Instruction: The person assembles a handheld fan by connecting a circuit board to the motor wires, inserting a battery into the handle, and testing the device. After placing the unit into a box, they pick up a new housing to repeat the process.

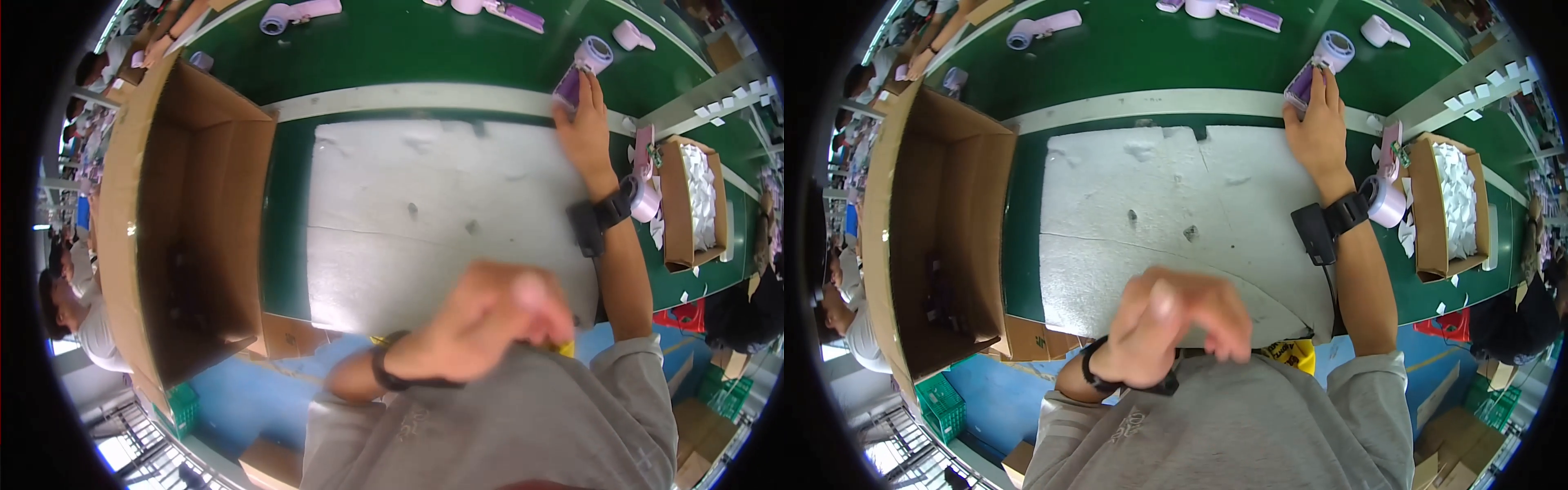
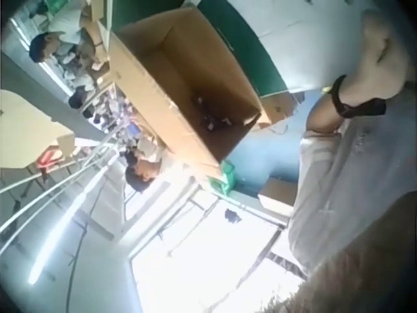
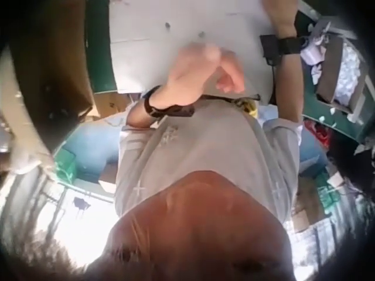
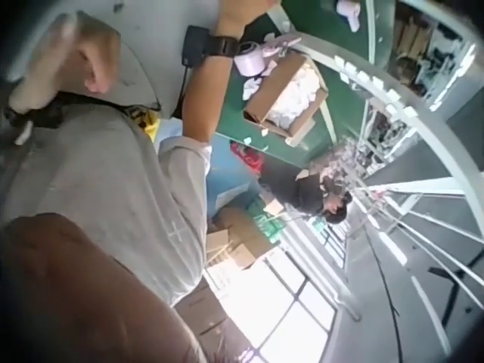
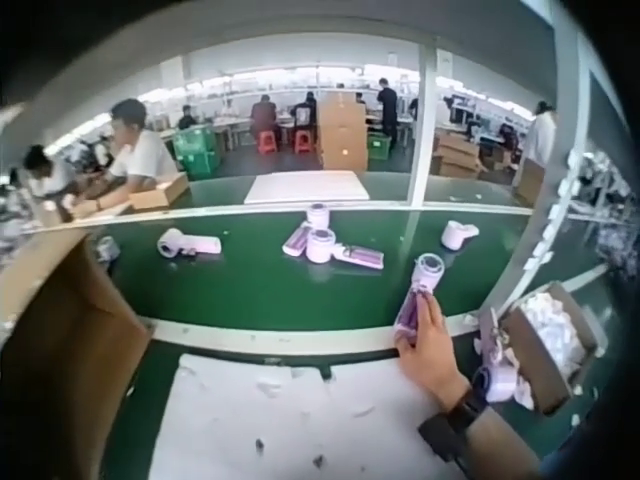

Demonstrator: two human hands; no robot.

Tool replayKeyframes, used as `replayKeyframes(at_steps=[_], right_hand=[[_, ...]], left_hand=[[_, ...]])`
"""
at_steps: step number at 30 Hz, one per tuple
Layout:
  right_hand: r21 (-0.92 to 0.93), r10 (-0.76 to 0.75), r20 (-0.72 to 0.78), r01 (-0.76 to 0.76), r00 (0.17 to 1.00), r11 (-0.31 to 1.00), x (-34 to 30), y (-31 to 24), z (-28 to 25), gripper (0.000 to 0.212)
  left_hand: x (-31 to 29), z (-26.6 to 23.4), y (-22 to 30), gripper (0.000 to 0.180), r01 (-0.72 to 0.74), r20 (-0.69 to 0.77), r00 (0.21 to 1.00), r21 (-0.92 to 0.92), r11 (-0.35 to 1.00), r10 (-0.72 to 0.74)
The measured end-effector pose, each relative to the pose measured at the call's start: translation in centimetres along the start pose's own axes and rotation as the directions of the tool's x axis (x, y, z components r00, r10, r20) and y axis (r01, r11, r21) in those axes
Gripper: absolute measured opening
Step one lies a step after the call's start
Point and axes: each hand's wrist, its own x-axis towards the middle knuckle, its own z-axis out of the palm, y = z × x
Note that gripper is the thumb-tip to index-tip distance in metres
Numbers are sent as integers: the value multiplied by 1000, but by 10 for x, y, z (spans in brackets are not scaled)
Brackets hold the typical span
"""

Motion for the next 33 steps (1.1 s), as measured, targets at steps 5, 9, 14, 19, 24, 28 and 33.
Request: replayKeyframes(at_steps=[5,9,14,19,24,28,33], right_hand=[[31,4,-36,-3,999,1000,0,8,5,66],[-15,-19,-13,19,1000,1000,-1,7,24,65],[5,79,96,-79,992,997,-1,3,25,65],[-85,160,224,-145,961,986,30,5,17,65],[-175,86,152,-59,985,983,23,-27,21,64],[125,-93,235,65,968,990,50,-59,3,61],[323,-223,446,76,867,943,99,-111,28,57]], left_hand=[[46,-18,-23,64,193,-77,980,147,970,-183],[96,-61,-50,57,259,-167,964,400,879,-208],[101,-109,-77,52,212,-211,968,417,884,-132],[102,-110,-89,55,184,-222,970,402,897,-99],[101,-99,-87,63,211,-283,956,460,862,-83],[108,-89,-94,76,168,-338,939,307,937,-58],[115,-92,-98,82,50,-504,863,-11,999,-48]])
